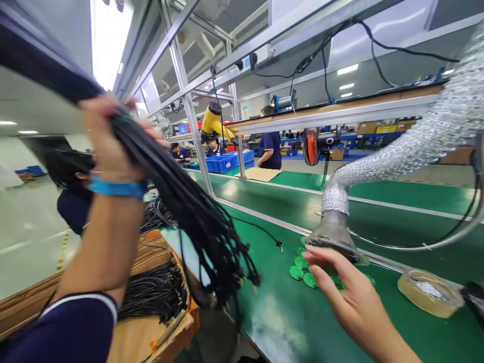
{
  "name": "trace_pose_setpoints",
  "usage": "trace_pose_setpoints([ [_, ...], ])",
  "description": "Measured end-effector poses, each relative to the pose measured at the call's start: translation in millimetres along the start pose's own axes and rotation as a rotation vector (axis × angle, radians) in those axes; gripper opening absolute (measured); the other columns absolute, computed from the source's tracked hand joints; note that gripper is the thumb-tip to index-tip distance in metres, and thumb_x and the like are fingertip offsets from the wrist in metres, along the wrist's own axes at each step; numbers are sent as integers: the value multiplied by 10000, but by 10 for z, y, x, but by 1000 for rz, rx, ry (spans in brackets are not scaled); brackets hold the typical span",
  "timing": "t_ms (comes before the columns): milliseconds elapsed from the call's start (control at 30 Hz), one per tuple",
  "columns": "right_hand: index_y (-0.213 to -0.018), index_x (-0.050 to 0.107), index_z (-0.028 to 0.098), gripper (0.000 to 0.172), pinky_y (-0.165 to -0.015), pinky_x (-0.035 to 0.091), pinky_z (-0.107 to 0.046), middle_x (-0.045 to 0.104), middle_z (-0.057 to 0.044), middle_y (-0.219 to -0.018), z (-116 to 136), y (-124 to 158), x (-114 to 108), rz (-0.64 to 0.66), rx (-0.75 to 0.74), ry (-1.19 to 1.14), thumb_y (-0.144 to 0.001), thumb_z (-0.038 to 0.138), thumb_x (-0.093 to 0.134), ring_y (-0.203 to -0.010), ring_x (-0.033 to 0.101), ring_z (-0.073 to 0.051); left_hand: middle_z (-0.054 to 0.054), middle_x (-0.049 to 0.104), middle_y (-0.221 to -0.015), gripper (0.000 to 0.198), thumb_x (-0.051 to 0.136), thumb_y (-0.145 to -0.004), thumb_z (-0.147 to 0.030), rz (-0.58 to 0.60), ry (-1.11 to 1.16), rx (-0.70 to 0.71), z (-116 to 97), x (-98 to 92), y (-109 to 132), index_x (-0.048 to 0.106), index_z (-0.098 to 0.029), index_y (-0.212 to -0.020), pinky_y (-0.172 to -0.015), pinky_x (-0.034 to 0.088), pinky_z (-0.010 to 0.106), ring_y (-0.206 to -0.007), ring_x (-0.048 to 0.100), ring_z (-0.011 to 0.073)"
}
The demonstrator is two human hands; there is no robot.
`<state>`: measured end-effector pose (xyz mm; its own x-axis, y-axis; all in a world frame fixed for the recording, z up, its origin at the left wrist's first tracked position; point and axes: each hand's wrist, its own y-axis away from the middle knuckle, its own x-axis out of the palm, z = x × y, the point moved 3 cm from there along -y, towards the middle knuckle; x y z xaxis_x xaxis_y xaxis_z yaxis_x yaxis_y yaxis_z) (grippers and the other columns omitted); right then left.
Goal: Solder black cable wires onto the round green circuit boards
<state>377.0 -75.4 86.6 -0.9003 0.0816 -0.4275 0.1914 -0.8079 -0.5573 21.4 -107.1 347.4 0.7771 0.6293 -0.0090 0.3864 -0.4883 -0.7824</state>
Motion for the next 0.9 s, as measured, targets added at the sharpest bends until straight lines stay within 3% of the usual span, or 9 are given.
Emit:
trace_pose_setpoints([
  [33,-1155,528,423,378,-872,503,-531,623,-82,-1119,188,-198,114,32,-65,-66,-798,545,509,-1023,600,-292,-75,419,-661,538,137,-928,-406,122,269,-155,124,365,91,409,-88,-1267,-725,446,313,-677,577,28],
  [100,-1312,391,322,529,-981,438,-521,501,-95,-1303,468,-598,364,86,-112,-238,-836,534,483,-1164,519,-267,-61,471,-613,447,435,-854,-452,217,360,-238,319,1043,291,519,-93,-1107,-630,492,276,-549,558,46],
  [167,-1365,309,251,664,-989,434,-488,457,-127,-1339,584,-957,570,56,-103,-295,-813,553,522,-1179,502,-260,-22,529,-614,395,606,-762,-452,298,442,-367,506,1631,479,568,-108,-952,-581,504,267,-547,572,93],
  [233,-1364,308,215,724,-1032,389,-477,458,-134,-1335,554,-1236,668,-30,-100,-254,-779,540,584,-1199,476,-260,18,590,-705,402,717,-681,-415,350,511,-460,648,2048,619,571,-123,-916,-614,509,269,-629,600,124],
  [300,-1321,376,199,652,-1025,391,-480,506,-126,-1286,436,-1407,661,-79,-108,-225,-794,538,559,-1171,496,-260,58,617,-780,485,769,-617,-440,386,515,-515,756,2286,708,555,-120,-913,-642,511,294,-696,616,162],
  [500,-1221,507,217,474,-1018,403,-437,570,-74,-1210,162,-1458,375,-150,-159,-191,-861,520,449,-1144,514,-232,125,604,-1041,592,581,-714,-662,439,542,-443,926,2468,820,491,-148,-995,-859,466,338,-1000,587,223],
  [767,-1208,511,183,468,-1021,391,-453,563,-97,-1200,210,-1513,160,-198,-207,-143,-881,506,419,-1134,511,-242,130,564,-1157,414,506,-850,-522,462,576,-350,865,2600,946,459,-159,-1044,-990,386,364,-1126,520,230],
  [833,-1218,498,188,458,-1011,405,-437,566,-92,-1186,216,-1486,130,-222,-212,-126,-893,496,402,-1133,512,-234,110,575,-1166,411,568,-827,-466,570,643,-328,830,2588,973,471,-164,-1089,-989,398,355,-1128,526,220],
  [900,-1239,477,201,446,-985,430,-419,573,-85,-1159,210,-1435,116,-258,-210,-103,-912,483,367,-1110,524,-221,89,604,-1144,457,693,-734,-394,807,727,-311,804,2593,1042,523,-163,-1089,-996,402,358,-1124,536,227],
])
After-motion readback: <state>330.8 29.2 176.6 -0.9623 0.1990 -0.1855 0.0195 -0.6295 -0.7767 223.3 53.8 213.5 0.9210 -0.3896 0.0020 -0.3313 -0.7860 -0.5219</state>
